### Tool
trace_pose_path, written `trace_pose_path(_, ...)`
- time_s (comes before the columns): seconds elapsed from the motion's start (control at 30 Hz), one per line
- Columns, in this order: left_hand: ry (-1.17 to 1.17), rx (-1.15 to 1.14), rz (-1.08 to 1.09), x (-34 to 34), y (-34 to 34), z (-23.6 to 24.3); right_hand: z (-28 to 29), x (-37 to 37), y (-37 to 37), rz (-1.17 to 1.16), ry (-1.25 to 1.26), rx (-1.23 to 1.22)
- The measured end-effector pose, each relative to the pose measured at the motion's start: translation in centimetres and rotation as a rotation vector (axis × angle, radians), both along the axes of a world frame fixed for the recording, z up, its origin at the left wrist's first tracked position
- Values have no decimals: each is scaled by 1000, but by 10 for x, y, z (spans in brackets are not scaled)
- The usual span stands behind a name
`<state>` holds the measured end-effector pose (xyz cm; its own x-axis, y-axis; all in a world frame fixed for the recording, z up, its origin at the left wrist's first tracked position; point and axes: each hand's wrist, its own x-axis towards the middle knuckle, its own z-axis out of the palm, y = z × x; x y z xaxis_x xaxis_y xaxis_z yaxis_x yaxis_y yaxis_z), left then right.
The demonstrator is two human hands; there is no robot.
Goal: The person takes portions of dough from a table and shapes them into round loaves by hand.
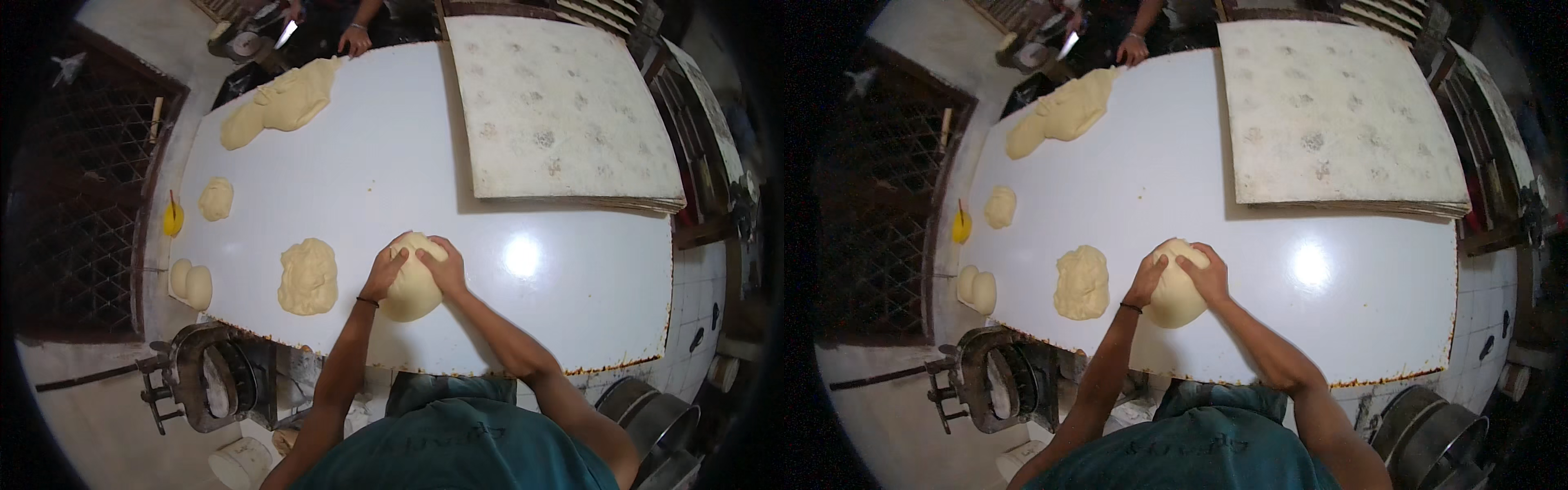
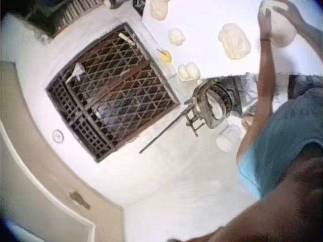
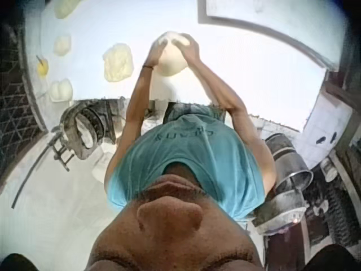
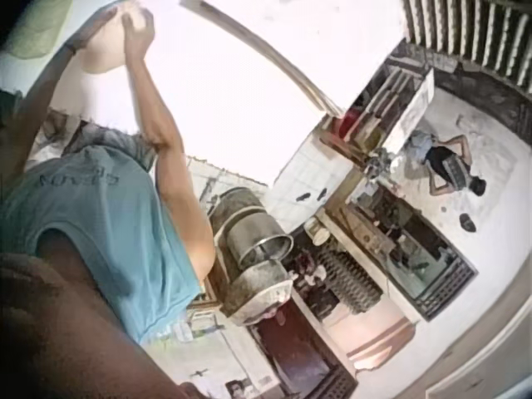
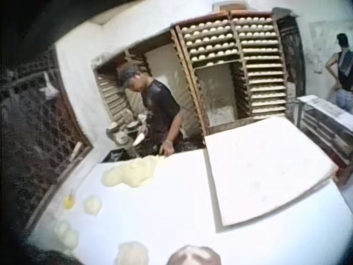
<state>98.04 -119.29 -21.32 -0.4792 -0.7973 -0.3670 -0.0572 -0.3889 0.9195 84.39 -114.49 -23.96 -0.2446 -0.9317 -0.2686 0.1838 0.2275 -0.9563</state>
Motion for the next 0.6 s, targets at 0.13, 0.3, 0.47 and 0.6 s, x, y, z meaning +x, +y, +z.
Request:
trace_pose_path(0.13,4,-402,159,12,30,84,137,-37,6,240,305,-425)
trace_pose_path(0.3,-86,-1319,345,40,113,88,166,-38,96,191,790,-956)
trace_pose_path(0.47,-780,-710,150,61,228,-12,67,13,194,430,816,-89)
trace_pose_path(0.6,-515,-673,-346,106,243,3,66,5,216,1128,913,134)
